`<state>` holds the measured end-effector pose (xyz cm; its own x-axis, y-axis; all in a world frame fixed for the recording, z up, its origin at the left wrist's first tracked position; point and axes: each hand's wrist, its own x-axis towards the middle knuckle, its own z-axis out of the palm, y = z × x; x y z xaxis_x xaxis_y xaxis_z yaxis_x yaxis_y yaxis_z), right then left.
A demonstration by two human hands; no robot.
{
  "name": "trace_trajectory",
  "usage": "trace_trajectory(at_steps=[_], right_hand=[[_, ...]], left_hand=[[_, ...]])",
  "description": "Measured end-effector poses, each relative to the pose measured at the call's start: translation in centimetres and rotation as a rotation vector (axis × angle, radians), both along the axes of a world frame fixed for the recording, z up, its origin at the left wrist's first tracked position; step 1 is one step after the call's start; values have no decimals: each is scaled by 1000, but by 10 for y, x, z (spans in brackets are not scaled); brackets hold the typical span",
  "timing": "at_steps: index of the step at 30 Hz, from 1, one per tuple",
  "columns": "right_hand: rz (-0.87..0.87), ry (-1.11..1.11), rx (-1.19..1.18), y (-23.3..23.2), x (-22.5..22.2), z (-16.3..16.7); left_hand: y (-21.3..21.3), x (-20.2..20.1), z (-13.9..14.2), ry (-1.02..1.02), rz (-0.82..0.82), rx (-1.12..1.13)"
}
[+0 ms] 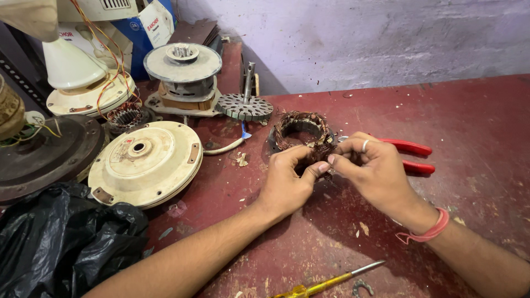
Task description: The person uses pliers to pull and remove copper windings from a motor stator core. The hands repeatedly grip and extract wire segments from the stator slots, leaving behind a progressively stripped core.
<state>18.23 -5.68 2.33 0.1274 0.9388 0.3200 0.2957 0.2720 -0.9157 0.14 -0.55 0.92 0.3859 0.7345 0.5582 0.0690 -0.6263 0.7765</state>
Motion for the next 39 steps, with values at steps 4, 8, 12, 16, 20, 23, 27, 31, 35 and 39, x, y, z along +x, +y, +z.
trace_trajectory(at_steps=[4,8,12,16,20,23,27,31,35,39], right_hand=[[-74,-323,123,-2,0,-1],[18,-109,42,5,3,-12],[56,133,-103,12,10,-22],[-30,236,-82,13,20,-16],[-40,-408,343,1,21,0],[-19,-707,610,-5,13,12],[-17,-819,670,-5,11,29],[-4,-891,677,-7,10,36],[1,-934,674,-10,8,39],[25,-950,703,-10,6,41]], left_hand=[[-1,0,0,3,10,0],[-1,0,0,-21,-6,-29],[0,1,0,-22,14,-33],[1,0,0,-56,-26,-174],[2,0,-1,-73,-46,-245],[4,0,-4,-91,-51,-220],[6,0,-9,-83,-80,-223],[9,0,-11,-107,-121,-260],[10,-1,-10,-133,-178,-328],[10,-2,-10,-148,-226,-405]])
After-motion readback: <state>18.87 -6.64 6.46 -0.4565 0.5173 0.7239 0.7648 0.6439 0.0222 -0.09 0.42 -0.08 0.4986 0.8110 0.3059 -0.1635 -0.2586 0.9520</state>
